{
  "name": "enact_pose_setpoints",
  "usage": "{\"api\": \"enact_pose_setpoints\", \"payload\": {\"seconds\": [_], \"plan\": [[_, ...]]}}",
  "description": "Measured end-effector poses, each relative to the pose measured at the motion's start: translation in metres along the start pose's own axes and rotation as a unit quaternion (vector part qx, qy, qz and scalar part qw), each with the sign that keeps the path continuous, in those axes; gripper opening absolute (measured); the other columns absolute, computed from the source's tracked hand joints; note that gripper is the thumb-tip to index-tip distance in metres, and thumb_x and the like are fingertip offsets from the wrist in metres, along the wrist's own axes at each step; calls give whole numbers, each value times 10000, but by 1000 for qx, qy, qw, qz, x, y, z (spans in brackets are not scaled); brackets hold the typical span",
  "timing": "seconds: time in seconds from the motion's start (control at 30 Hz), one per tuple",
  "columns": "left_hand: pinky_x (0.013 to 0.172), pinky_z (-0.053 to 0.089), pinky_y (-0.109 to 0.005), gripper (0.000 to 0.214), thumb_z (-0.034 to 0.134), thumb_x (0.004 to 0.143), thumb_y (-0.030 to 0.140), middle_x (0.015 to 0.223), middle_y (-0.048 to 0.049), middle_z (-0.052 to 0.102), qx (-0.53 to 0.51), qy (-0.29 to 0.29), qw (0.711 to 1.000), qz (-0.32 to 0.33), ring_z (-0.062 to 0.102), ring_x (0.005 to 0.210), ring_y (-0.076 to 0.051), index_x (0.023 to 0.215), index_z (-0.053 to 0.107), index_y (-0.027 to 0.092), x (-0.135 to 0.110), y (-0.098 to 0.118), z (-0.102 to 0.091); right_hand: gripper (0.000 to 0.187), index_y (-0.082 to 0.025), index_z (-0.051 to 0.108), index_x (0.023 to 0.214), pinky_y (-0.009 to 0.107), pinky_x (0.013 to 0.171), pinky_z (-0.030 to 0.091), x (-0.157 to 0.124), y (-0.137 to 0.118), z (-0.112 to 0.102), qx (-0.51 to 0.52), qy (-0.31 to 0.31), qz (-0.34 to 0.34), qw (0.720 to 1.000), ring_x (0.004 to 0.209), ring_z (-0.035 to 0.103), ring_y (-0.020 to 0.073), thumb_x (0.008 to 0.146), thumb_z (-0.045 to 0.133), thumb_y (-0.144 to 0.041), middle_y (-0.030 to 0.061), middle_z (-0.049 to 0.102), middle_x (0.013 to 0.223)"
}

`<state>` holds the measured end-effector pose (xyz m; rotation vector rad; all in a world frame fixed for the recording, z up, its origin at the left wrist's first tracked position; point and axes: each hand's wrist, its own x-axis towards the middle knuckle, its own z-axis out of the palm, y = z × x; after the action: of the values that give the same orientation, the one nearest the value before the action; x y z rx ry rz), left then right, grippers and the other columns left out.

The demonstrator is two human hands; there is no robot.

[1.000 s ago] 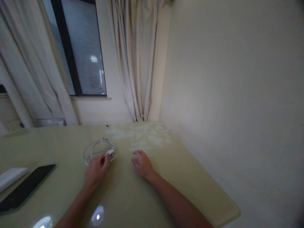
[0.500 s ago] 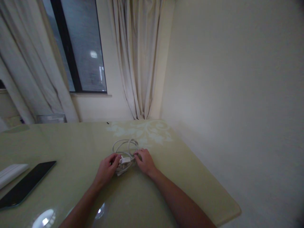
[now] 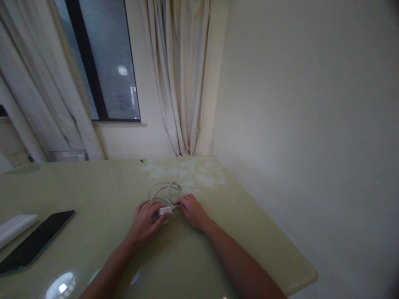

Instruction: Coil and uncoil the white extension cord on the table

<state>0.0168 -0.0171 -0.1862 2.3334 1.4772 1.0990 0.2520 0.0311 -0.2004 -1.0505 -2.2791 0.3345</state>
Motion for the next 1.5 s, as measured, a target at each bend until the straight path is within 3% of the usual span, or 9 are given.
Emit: {"api": "enact_pose_setpoints", "payload": {"seconds": [0.13, 0.3, 0.6, 0.77, 1.0, 1.13, 1.27, 1.33, 1.5], "plan": [[912, 554, -395, 385, 627, 951, 571, 1081, -105, 768, -77, 1, 997, 19, 713, 1021, -273, 1090, 736, 229, 0, 5, -4, 211, -190, 709, 1184, 372, 1023, 486, -1, -3, 2, -6, 11, 1, 1000, 1148, 598, 244, 1070, 532, -201, 107, 745, 1184], [821, 593, -379, 431, 655, 926, 571, 1054, -96, 765, -71, 29, 997, -13, 725, 906, -253, 1187, 678, 229, -6, 12, 7, 186, -219, 668, 1126, 401, 1008, 497, -1, 1, 8, 92, 118, 39, 988, 1090, 612, 239, 1065, 493, -214, 99, 723, 1124], [845, 582, -402, 398, 579, 962, 542, 955, -99, 795, 84, -2, 996, -7, 766, 920, -294, 1211, 720, 266, -4, 16, 12, 306, -235, 565, 1000, 347, 829, 620, 7, -9, 3, 382, 358, 130, 842, 910, 693, 183, 1065, 469, -519, 47, 687, 987], [697, 563, -375, 432, 409, 1020, 554, 715, -25, 723, -35, 35, 990, -136, 739, 704, -260, 1201, 622, 225, -2, 27, 9, 336, -228, 567, 995, 368, 815, 647, 7, -13, 2, 421, 373, 141, 815, 892, 720, 186, 995, 595, -563, 47, 721, 953], [558, 607, -389, 791, 613, 859, 689, 1144, -126, 681, -195, 141, 943, -229, 711, 733, -235, 1425, 439, 165, 8, 18, 7, 338, -229, 534, 982, 368, 804, 653, 10, -15, 4, 521, 356, 163, 758, 827, 756, 180, 927, 681, -530, 35, 773, 895], [830, 624, -529, 741, 591, 892, 614, 1324, -221, 610, -62, 191, 966, -163, 695, 1062, -342, 1451, 500, 136, 7, 11, 2, 277, -235, 527, 970, 360, 782, 649, 11, -20, 2, 573, 343, 183, 721, 802, 763, 182, 909, 680, -457, 21, 781, 850], [1218, 315, -630, 505, 528, 949, 400, 1507, -193, 574, 101, 172, 978, -63, 496, 1428, -378, 1410, 586, 201, 5, 7, -7, 252, -234, 538, 960, 322, 741, 636, 10, -25, -1, 593, 326, 174, 716, 780, 755, 171, 892, 691, -423, 4, 764, 817], [1235, 267, -626, 448, 513, 951, 367, 1409, -160, 654, 121, 168, 976, -64, 560, 1356, -353, 1362, 617, 221, 5, 6, -11, 265, -233, 541, 961, 314, 717, 630, 10, -27, -1, 594, 317, 167, 720, 756, 748, 170, 886, 704, -429, 2, 759, 805], [930, 525, -418, 291, 474, 971, 354, 1075, -117, 700, 70, 193, 976, -75, 676, 1012, -286, 1088, 696, 206, 6, 8, -17, 247, -216, 585, 943, 320, 745, 632, 9, -32, 2, 604, 290, 173, 722, 752, 750, 169, 857, 732, -395, 22, 778, 812]]}}
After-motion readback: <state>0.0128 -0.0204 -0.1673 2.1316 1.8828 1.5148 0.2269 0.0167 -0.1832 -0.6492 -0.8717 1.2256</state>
